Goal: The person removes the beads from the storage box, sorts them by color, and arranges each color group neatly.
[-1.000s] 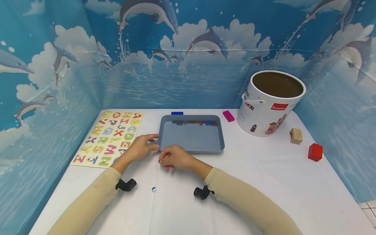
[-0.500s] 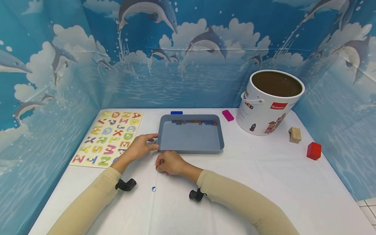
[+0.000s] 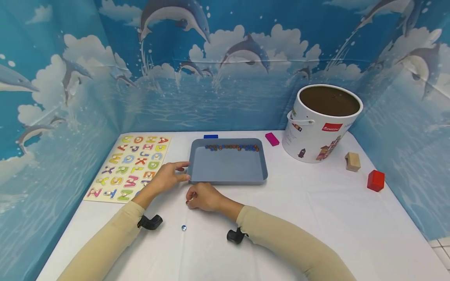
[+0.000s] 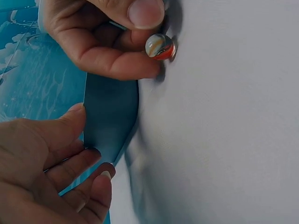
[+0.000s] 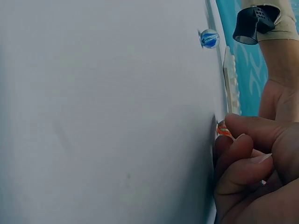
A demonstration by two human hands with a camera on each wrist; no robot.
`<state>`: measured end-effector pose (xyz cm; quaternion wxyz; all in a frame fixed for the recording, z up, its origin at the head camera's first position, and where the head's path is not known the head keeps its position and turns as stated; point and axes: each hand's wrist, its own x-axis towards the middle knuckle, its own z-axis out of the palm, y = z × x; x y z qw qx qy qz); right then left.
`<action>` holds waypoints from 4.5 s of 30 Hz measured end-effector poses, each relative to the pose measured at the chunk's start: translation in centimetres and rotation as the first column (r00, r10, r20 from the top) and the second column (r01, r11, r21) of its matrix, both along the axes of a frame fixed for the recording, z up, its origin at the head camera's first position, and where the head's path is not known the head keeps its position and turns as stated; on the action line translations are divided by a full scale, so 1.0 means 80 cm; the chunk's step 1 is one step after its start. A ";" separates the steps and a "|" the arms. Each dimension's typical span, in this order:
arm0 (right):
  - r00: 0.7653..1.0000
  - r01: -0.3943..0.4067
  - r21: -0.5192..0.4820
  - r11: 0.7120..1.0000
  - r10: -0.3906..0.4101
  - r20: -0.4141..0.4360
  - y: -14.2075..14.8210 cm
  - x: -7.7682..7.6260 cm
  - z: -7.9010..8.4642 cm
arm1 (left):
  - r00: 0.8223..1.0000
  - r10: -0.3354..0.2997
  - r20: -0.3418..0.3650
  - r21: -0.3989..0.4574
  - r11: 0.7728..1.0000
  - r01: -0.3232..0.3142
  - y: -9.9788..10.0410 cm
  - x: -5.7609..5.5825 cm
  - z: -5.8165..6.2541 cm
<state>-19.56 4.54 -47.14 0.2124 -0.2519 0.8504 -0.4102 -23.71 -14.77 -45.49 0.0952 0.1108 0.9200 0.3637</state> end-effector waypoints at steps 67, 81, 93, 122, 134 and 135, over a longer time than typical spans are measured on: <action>0.946 0.320 0.210 0.924 -0.324 -0.015 0.075 -0.202 0.043 | 1.000 0.014 0.002 0.074 0.997 -0.014 0.004 0.000 -0.006; 0.898 0.375 -0.318 0.871 -0.255 0.359 0.095 -0.151 0.057 | 0.997 0.042 0.058 0.132 0.990 -0.049 -0.010 0.003 -0.010; 0.915 0.245 -0.394 0.886 -0.078 0.395 0.088 -0.058 0.043 | 0.999 0.010 0.037 0.152 0.988 -0.015 -0.006 0.004 -0.010; 0.999 0.045 -0.010 0.999 -0.045 0.019 0.014 0.004 -0.002 | 1.000 0.020 0.023 0.138 0.990 -0.023 -0.002 0.008 -0.009; 0.998 0.051 -0.011 0.999 -0.050 0.025 0.015 0.006 -0.003 | 0.998 0.033 0.048 0.148 0.988 -0.039 0.001 0.007 -0.010; 0.998 0.050 -0.013 0.999 -0.049 0.026 0.015 0.006 -0.003 | 0.998 0.032 0.048 0.148 0.988 -0.039 0.001 0.007 -0.010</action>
